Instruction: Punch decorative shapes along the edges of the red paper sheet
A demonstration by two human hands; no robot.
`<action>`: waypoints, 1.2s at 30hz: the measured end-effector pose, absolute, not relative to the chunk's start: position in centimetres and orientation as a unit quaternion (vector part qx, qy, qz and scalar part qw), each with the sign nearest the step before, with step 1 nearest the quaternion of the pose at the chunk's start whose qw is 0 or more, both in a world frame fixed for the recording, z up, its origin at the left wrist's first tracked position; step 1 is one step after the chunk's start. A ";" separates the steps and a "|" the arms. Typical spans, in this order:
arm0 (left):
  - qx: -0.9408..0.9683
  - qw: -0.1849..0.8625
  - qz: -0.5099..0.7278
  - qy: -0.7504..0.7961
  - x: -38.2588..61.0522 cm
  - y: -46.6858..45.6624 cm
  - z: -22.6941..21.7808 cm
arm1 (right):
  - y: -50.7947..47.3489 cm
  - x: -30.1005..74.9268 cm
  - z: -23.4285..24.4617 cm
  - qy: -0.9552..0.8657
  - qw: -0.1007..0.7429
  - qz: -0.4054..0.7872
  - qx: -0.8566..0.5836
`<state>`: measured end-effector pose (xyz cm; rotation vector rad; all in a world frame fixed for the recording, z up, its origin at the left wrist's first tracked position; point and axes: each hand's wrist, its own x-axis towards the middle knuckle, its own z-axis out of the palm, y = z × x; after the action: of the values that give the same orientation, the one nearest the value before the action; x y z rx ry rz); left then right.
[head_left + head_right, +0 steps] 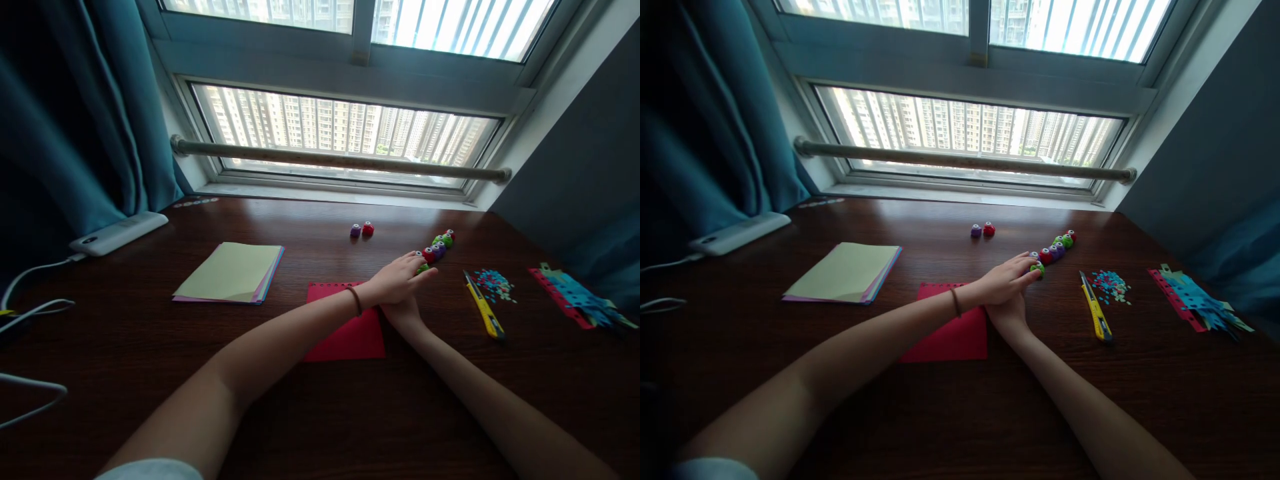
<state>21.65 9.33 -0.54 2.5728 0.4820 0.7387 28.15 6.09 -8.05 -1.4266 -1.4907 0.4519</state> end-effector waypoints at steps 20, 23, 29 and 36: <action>0.916 0.269 0.220 0.200 21.2 9.4 -0.7 | 5.6 26.9 -5.4 -0.600 0.417 0.093 -0.677; 0.910 0.280 0.231 0.197 21.1 9.4 -0.8 | 5.3 27.2 -5.4 -0.605 0.407 0.096 -0.677; 0.878 0.324 0.286 0.206 21.3 10.0 0.0 | 3.5 27.5 -5.0 -0.617 0.385 0.119 -0.676; 0.831 0.325 0.389 0.229 18.1 9.1 2.3 | 3.0 27.7 -4.2 -0.565 0.432 0.257 -0.654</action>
<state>18.13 9.12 2.28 2.1778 0.6015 1.0207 27.73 2.95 -4.19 -1.6303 -1.4083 0.6402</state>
